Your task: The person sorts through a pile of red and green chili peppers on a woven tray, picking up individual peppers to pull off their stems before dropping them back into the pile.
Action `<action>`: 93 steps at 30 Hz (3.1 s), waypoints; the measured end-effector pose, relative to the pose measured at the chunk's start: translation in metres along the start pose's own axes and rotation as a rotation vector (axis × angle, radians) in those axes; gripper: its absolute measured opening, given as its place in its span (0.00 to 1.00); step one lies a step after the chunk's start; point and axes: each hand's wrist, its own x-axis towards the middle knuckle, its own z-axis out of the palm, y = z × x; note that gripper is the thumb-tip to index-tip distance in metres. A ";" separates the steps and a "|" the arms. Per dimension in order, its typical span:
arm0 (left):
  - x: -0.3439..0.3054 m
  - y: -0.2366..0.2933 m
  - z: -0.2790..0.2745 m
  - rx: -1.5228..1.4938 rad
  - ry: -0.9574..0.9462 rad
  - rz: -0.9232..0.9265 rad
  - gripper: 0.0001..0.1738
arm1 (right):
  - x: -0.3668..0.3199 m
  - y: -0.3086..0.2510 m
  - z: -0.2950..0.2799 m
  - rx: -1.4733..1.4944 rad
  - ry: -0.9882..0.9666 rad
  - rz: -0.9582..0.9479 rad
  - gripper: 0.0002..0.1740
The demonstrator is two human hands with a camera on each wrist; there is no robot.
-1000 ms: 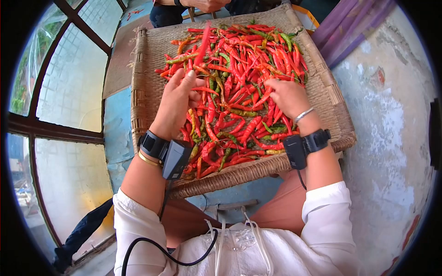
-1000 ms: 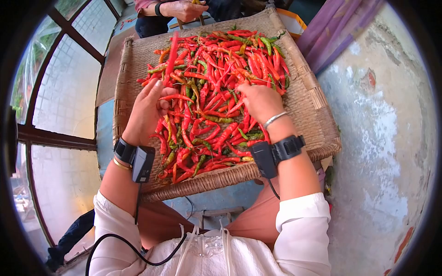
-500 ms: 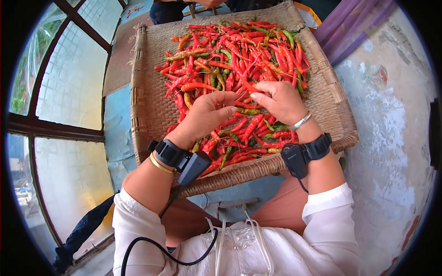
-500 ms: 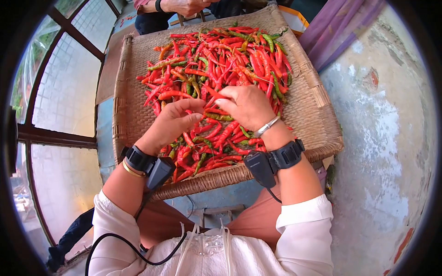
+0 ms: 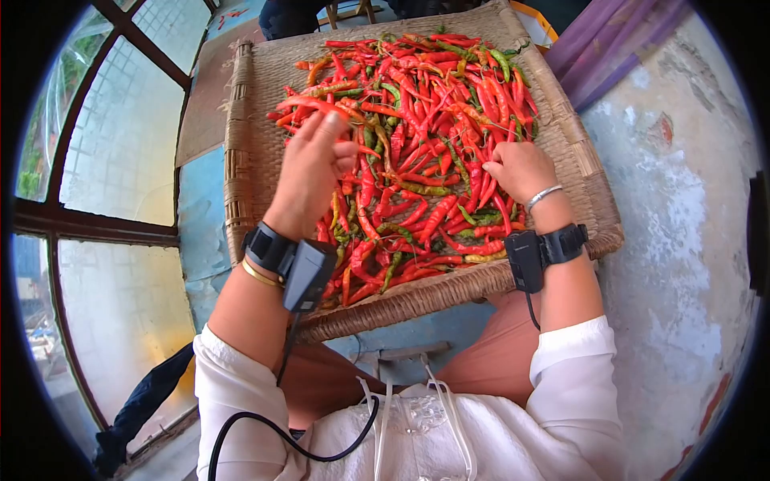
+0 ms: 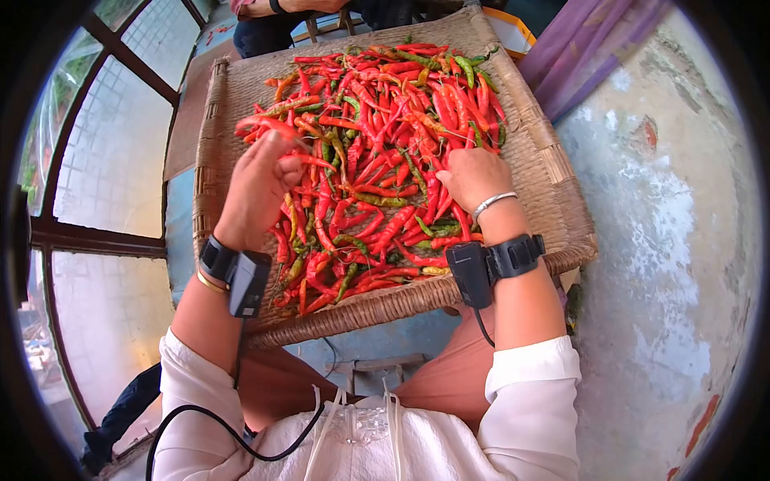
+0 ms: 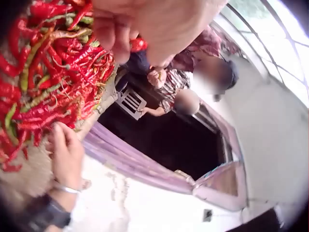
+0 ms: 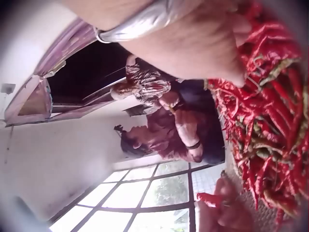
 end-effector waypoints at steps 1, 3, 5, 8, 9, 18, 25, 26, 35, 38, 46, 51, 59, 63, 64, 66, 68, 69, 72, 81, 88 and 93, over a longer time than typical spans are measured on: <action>0.001 0.001 -0.001 -0.120 0.122 -0.003 0.15 | 0.001 0.001 0.002 -0.002 0.000 0.003 0.16; 0.000 0.000 0.000 -0.239 0.245 -0.006 0.15 | 0.003 0.002 0.006 -0.068 -0.062 0.067 0.17; -0.005 -0.006 0.003 -0.051 0.052 -0.120 0.16 | 0.006 -0.002 0.006 -0.076 -0.096 0.083 0.17; -0.014 -0.007 0.016 0.052 -0.156 -0.204 0.14 | 0.009 0.000 0.017 -0.063 -0.075 0.089 0.17; -0.018 -0.008 0.020 0.153 -0.246 -0.236 0.14 | 0.011 0.001 0.023 -0.043 -0.020 0.077 0.18; -0.025 -0.015 0.028 0.295 -0.323 -0.237 0.13 | 0.017 0.000 0.017 0.407 -0.303 0.012 0.15; -0.028 -0.023 0.030 0.756 -0.346 0.265 0.18 | -0.020 -0.039 -0.007 0.875 -0.501 -0.165 0.14; -0.025 -0.027 0.028 0.757 -0.347 0.264 0.18 | -0.022 -0.042 -0.007 0.927 -0.587 -0.221 0.13; -0.018 -0.008 0.014 0.658 -0.411 0.009 0.06 | -0.003 -0.017 0.006 0.907 -0.230 -0.137 0.14; -0.003 0.009 0.001 0.380 -0.234 -0.074 0.11 | 0.003 -0.009 0.023 0.695 0.005 -0.193 0.14; -0.009 -0.007 0.011 0.108 -0.070 -0.151 0.15 | 0.003 -0.032 0.021 -0.059 -0.201 -0.088 0.17; -0.023 -0.018 0.027 0.273 -0.323 -0.276 0.14 | 0.006 -0.029 0.029 -0.078 -0.184 -0.117 0.14; -0.027 -0.029 0.034 0.430 -0.396 -0.314 0.23 | -0.013 -0.046 0.011 0.808 -0.228 -0.267 0.09; -0.031 -0.025 0.035 0.275 -0.313 -0.355 0.27 | -0.018 -0.058 0.014 0.909 -0.217 -0.266 0.10; -0.030 -0.025 0.034 0.214 -0.291 -0.374 0.27 | -0.019 -0.058 0.013 0.987 -0.272 -0.254 0.10; -0.027 -0.028 0.030 0.161 -0.298 -0.377 0.24 | -0.019 -0.057 0.006 1.090 -0.350 -0.263 0.10; -0.022 -0.027 0.026 0.108 -0.306 -0.380 0.21 | -0.017 -0.050 0.001 1.102 -0.444 -0.241 0.10; -0.020 -0.026 0.025 0.095 -0.314 -0.360 0.19 | -0.014 -0.044 0.001 1.101 -0.445 -0.242 0.10; -0.011 -0.015 0.015 0.055 -0.267 -0.281 0.15 | -0.002 -0.023 0.007 0.464 -0.110 -0.327 0.12; 0.004 -0.014 -0.006 -0.364 0.232 -0.088 0.12 | 0.011 -0.016 0.029 0.048 -0.015 -0.071 0.18; -0.019 -0.016 0.026 -0.025 -0.197 -0.293 0.11 | 0.015 -0.022 0.033 0.102 -0.055 -0.063 0.14; -0.024 -0.025 0.033 0.145 -0.236 -0.271 0.13 | 0.011 -0.026 0.020 0.429 0.011 -0.178 0.10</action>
